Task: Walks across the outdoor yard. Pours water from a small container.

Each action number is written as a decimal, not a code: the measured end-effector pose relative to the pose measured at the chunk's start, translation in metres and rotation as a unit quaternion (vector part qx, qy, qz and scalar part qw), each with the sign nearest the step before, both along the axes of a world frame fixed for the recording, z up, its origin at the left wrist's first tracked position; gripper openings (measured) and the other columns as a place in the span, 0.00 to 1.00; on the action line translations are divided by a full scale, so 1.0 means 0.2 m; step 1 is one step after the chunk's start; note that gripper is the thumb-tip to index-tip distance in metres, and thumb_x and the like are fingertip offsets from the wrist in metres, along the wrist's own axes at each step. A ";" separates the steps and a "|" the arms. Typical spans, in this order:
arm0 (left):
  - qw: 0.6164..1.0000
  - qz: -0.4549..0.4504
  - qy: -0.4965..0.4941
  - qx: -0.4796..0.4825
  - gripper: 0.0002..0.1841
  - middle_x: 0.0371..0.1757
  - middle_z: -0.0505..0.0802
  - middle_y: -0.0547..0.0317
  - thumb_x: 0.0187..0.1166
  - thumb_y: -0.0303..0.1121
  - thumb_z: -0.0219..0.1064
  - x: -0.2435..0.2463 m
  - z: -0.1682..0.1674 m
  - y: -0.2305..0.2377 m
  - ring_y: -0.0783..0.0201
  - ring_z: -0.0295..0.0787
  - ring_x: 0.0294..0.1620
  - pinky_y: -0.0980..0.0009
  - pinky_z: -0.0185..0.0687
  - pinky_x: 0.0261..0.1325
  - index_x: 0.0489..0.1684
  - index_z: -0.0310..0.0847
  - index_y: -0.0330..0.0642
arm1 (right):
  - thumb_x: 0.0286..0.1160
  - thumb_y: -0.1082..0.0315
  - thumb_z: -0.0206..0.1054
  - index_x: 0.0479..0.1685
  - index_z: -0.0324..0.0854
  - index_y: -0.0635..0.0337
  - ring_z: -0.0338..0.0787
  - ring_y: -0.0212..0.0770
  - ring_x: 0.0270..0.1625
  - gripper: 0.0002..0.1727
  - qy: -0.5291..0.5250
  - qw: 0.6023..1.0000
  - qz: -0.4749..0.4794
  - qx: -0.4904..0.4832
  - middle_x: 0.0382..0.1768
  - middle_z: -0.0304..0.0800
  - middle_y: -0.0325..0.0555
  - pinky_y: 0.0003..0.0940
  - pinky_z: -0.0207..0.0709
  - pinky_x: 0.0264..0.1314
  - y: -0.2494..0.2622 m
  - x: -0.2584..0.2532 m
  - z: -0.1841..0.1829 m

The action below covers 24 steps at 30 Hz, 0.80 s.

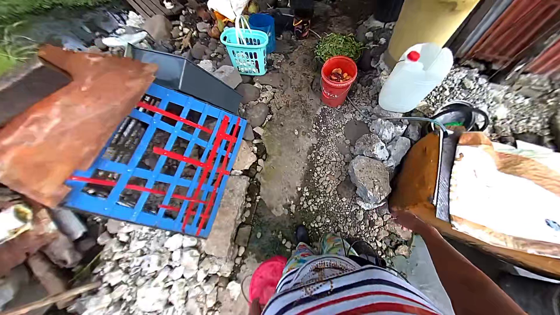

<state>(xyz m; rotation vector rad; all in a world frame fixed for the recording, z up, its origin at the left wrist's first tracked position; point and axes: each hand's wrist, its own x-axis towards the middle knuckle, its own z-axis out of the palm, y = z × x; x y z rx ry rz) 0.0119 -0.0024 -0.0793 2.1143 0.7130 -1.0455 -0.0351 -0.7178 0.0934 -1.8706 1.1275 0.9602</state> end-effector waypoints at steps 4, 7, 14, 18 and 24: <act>0.928 0.369 0.023 -0.049 0.13 0.27 0.73 0.60 0.94 0.40 0.49 0.66 0.51 -0.52 0.66 0.69 0.22 0.69 0.77 0.33 0.52 0.72 0.39 | 0.90 0.64 0.61 0.78 0.76 0.64 0.91 0.64 0.58 0.23 0.008 0.999 -0.038 -0.007 0.64 0.87 0.69 0.60 0.80 0.65 -0.15 0.21 0.03; 0.893 0.431 -0.107 -0.072 0.10 0.16 0.69 0.68 0.91 0.36 0.52 1.08 0.77 -0.85 0.74 0.63 0.10 0.77 0.68 0.16 0.38 0.68 0.41 | 0.91 0.63 0.60 0.78 0.74 0.67 0.90 0.65 0.58 0.23 0.015 0.996 -0.087 -0.010 0.63 0.87 0.70 0.60 0.80 0.64 -0.32 0.40 0.02; 0.897 0.412 -0.157 -0.037 0.13 0.15 0.68 0.68 0.92 0.37 0.52 2.04 0.76 -1.33 0.74 0.61 0.10 0.77 0.67 0.16 0.36 0.69 0.40 | 0.92 0.65 0.57 0.79 0.73 0.67 0.89 0.66 0.59 0.23 0.014 0.980 -0.195 -0.021 0.64 0.86 0.71 0.62 0.80 0.63 -0.80 0.88 -0.10; 0.888 0.430 -0.161 -0.024 0.11 0.16 0.68 0.66 0.89 0.35 0.54 2.53 0.79 -1.58 0.71 0.60 0.12 0.74 0.66 0.18 0.35 0.69 0.41 | 0.90 0.65 0.60 0.79 0.73 0.67 0.90 0.66 0.57 0.24 0.028 0.980 -0.196 -0.002 0.63 0.86 0.72 0.62 0.80 0.60 -1.03 1.35 -0.20; 0.898 0.423 -0.109 -0.046 0.10 0.15 0.68 0.64 0.87 0.33 0.55 3.16 0.69 -1.83 0.69 0.61 0.11 0.71 0.66 0.17 0.33 0.68 0.41 | 0.87 0.67 0.64 0.79 0.75 0.66 0.90 0.66 0.61 0.24 -0.058 0.997 -0.056 -0.021 0.64 0.87 0.71 0.61 0.80 0.68 -1.44 2.44 -0.10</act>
